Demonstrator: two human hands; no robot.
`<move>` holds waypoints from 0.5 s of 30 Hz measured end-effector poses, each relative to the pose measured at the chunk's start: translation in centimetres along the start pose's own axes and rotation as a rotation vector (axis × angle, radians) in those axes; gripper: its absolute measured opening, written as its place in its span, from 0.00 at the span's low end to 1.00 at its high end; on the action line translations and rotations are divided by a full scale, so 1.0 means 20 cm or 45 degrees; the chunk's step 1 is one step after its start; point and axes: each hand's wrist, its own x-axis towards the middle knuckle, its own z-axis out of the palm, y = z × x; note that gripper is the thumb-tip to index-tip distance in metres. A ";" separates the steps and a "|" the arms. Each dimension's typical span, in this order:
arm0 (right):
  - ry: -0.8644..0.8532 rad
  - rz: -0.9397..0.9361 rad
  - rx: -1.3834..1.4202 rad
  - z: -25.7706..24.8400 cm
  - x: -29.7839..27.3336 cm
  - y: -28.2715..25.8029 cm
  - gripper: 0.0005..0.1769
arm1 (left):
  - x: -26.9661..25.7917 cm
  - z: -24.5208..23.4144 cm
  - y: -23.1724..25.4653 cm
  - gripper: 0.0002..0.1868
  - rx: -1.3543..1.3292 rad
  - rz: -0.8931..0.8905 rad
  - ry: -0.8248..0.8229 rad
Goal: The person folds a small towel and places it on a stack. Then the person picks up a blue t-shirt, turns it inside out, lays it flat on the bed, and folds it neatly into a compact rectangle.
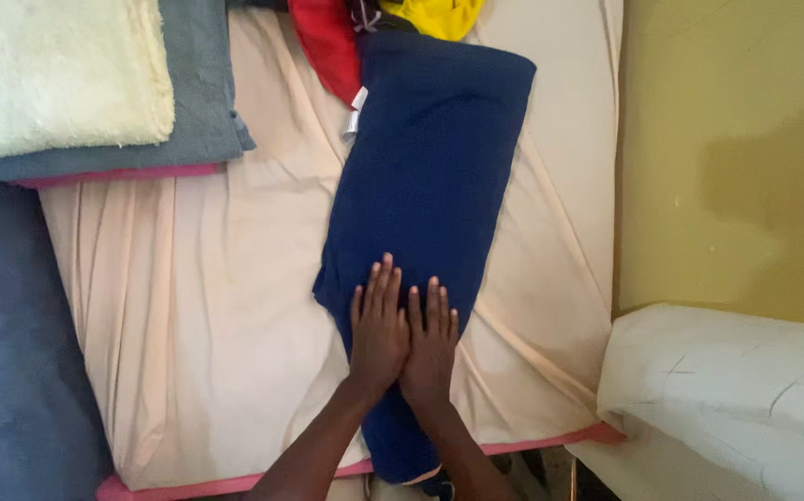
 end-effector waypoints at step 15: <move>0.176 -0.201 -0.115 -0.08 0.90 0.27 0.33 | 1.09 -0.01 -0.05 0.43 0.211 0.237 0.053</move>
